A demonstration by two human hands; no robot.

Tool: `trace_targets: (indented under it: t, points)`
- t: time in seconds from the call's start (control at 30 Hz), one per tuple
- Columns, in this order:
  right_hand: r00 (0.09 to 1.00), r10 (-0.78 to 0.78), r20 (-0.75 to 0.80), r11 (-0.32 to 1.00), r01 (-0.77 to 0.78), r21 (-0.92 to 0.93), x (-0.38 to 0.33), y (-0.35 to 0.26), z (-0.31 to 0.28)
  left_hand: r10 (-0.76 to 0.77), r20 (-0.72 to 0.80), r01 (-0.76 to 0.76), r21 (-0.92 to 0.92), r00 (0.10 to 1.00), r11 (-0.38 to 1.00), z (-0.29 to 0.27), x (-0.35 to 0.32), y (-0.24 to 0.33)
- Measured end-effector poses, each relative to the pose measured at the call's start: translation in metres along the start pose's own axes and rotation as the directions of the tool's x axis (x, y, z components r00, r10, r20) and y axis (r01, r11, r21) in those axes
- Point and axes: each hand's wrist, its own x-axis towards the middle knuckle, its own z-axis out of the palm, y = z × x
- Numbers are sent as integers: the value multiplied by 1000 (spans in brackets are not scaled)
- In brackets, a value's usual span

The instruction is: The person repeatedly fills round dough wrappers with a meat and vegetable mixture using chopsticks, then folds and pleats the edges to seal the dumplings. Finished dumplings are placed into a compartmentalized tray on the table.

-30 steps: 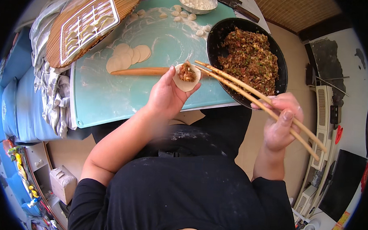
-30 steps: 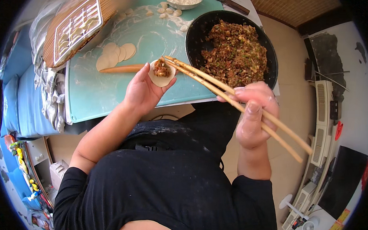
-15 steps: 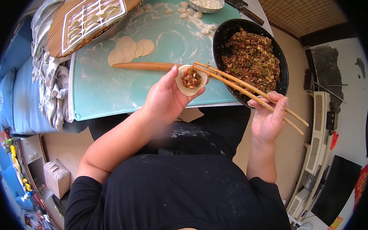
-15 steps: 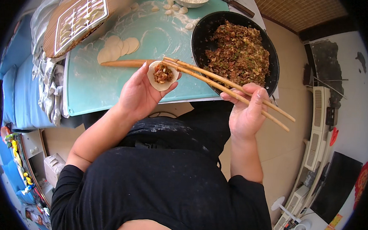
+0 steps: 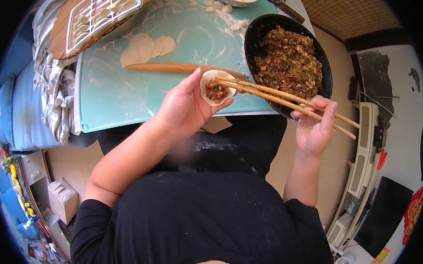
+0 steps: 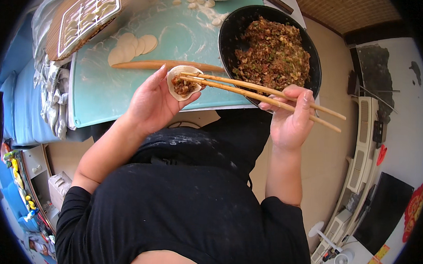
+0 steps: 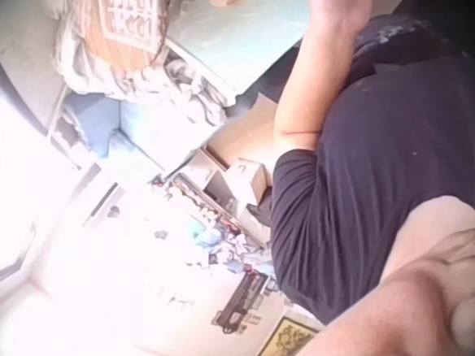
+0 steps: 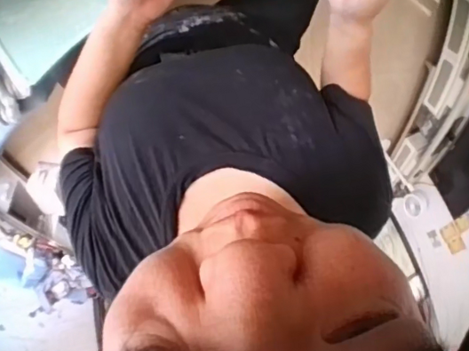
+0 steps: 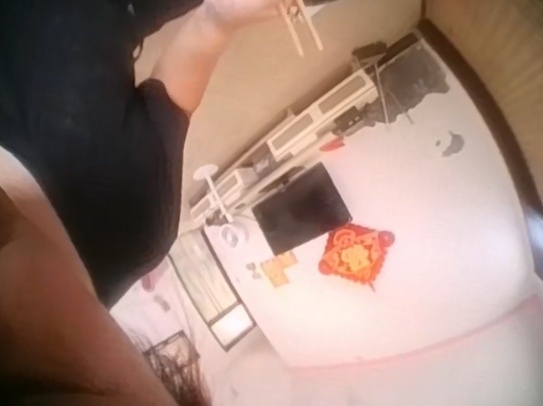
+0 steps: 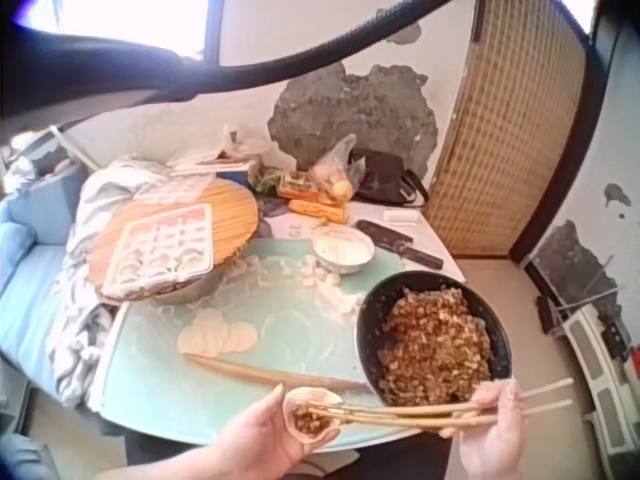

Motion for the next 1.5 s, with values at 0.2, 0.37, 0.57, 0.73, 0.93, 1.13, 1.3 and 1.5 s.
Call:
trace_targets:
  t: [0.2,0.37,0.57,0.73,0.93,1.13,1.3,1.5]
  points:
    - [995,91,30,995,-90,-31,6,3,3,-83,21,83,38,996,996,0,-6,0]
    - [991,122,53,992,-124,27,10,0,3,-102,-22,104,96,995,990,-1,-12,-1]
    - [987,157,36,987,-159,33,16,-2,-1,-84,-47,89,115,995,989,-2,-18,0]
    - [963,157,221,988,-154,-31,18,5,-4,-124,-16,125,113,992,986,0,-24,3]
    - [970,162,179,985,-170,26,21,-1,-4,-153,-4,153,95,988,984,0,-29,5]
    - [937,117,330,993,-110,-38,23,8,6,-171,-14,171,86,985,981,-1,-32,4]
    - [953,104,284,993,-117,32,22,6,4,-169,-2,169,58,986,984,-5,-33,6]
    - [971,140,195,990,-134,-45,19,15,5,-166,25,165,55,986,985,-7,-35,5]
